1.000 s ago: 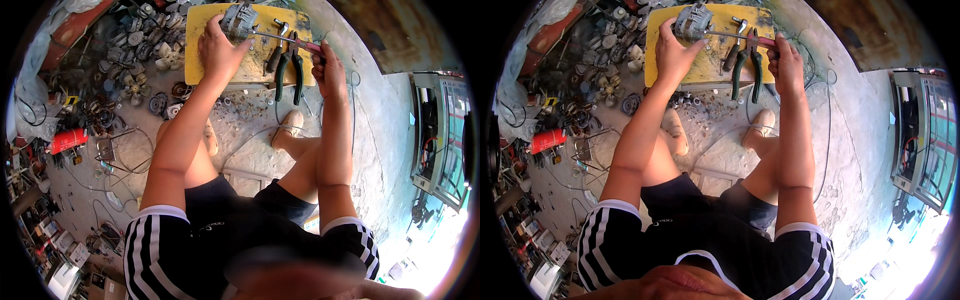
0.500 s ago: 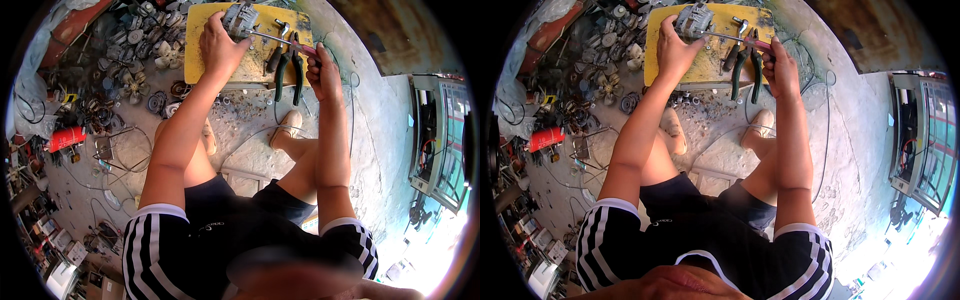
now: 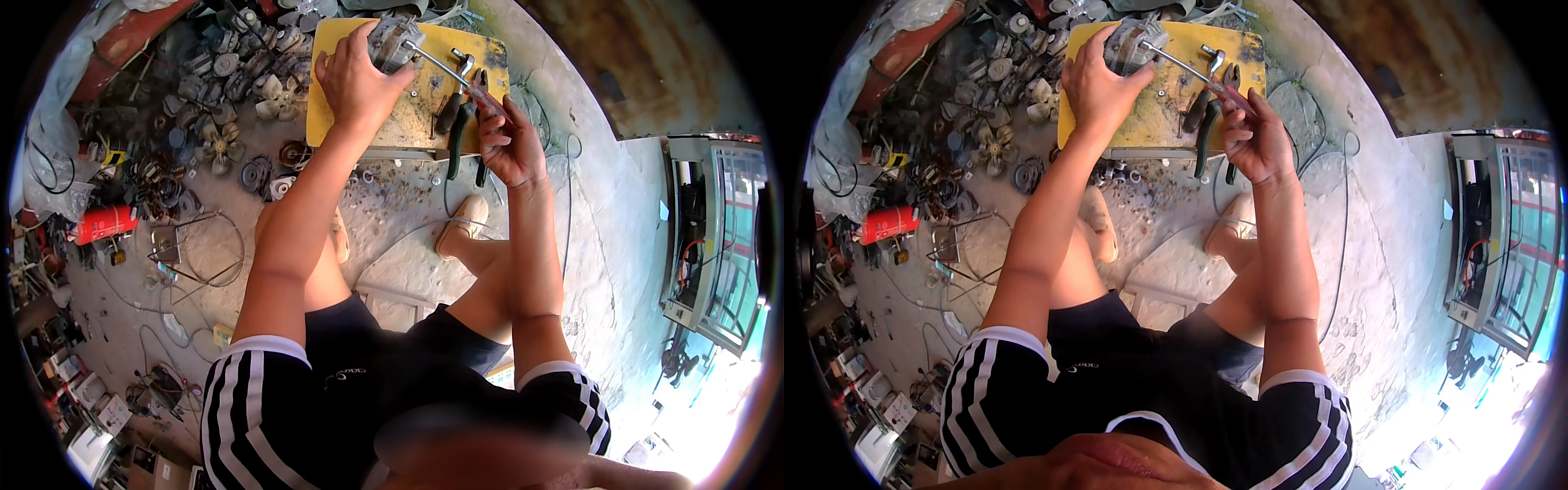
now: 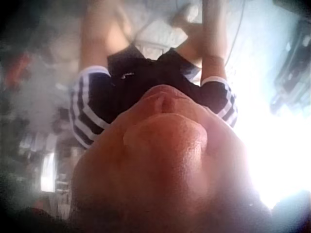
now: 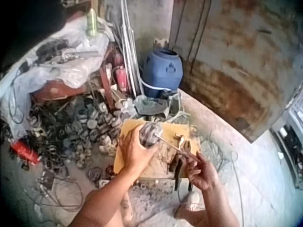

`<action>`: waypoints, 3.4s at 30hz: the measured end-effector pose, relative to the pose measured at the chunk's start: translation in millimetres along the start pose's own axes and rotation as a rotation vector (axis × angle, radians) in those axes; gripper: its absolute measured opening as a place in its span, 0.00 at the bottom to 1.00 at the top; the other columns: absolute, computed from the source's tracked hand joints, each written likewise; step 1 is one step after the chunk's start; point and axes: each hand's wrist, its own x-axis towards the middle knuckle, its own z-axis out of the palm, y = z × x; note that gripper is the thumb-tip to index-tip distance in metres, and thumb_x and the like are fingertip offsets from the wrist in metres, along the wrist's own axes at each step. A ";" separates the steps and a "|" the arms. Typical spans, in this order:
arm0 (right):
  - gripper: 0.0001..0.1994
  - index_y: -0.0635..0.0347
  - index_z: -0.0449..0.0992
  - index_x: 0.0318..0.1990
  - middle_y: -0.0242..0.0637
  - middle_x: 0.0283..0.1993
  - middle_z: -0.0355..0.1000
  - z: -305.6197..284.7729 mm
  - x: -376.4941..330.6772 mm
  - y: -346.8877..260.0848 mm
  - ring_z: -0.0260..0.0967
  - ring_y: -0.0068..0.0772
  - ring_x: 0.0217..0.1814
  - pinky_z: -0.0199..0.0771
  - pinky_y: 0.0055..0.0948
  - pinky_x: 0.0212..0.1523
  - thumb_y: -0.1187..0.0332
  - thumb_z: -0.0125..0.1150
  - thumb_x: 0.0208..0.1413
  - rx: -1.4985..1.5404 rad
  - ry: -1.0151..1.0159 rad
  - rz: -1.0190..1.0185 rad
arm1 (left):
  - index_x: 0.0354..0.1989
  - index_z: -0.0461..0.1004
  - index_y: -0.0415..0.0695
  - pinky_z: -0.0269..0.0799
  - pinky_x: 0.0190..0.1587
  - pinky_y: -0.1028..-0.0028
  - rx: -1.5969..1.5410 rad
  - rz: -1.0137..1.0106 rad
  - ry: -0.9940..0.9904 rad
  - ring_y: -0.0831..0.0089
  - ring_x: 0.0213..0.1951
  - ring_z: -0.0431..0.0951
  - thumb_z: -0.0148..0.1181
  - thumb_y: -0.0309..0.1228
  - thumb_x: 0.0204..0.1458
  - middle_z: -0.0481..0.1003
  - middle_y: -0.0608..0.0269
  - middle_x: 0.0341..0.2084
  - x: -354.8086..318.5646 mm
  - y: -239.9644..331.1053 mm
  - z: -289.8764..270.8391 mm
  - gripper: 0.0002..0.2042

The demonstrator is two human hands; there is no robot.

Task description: The person disassembles a small electric motor part on a yellow wooden board, using a screwdriver to remove screws and pliers to pry open the motor's metal casing.

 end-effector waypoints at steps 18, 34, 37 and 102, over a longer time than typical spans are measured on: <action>0.21 0.57 0.74 0.42 0.20 0.19 0.56 38.9 -2.1 4.5 0.44 0.11 0.15 0.40 0.17 0.15 0.46 0.50 0.67 -1.177 0.581 -0.336 | 0.54 0.75 0.57 0.42 0.65 0.38 0.117 -0.017 -0.138 0.55 0.50 0.74 0.72 0.50 0.37 0.71 0.58 0.45 2.7 -5.3 -10.4 0.32; 0.17 0.55 0.74 0.45 0.20 0.29 0.62 34.3 -1.9 1.5 0.49 0.10 0.26 0.49 0.12 0.22 0.51 0.50 0.69 -1.225 0.409 -0.417 | 0.57 0.72 0.57 0.41 0.66 0.33 0.149 -0.101 -0.248 0.57 0.50 0.77 0.71 0.50 0.39 0.74 0.56 0.46 11.9 5.8 -15.4 0.33; 0.17 0.55 0.74 0.44 0.22 0.31 0.66 37.7 -6.0 2.5 0.53 0.12 0.27 0.52 0.15 0.24 0.50 0.53 0.67 -1.309 0.412 -0.455 | 0.57 0.72 0.56 0.42 0.66 0.34 0.156 -0.087 -0.259 0.56 0.50 0.77 0.71 0.50 0.38 0.74 0.55 0.46 12.2 5.1 -15.0 0.34; 0.23 0.60 0.65 0.65 0.31 0.48 0.74 32.7 61.3 52.2 0.69 0.20 0.49 0.69 0.24 0.51 0.63 0.58 0.66 -0.585 0.218 -1.128 | 0.61 0.72 0.48 0.70 0.52 0.61 0.087 -0.182 -0.340 0.52 0.52 0.77 0.64 0.53 0.48 0.77 0.50 0.53 34.2 -19.5 -24.5 0.33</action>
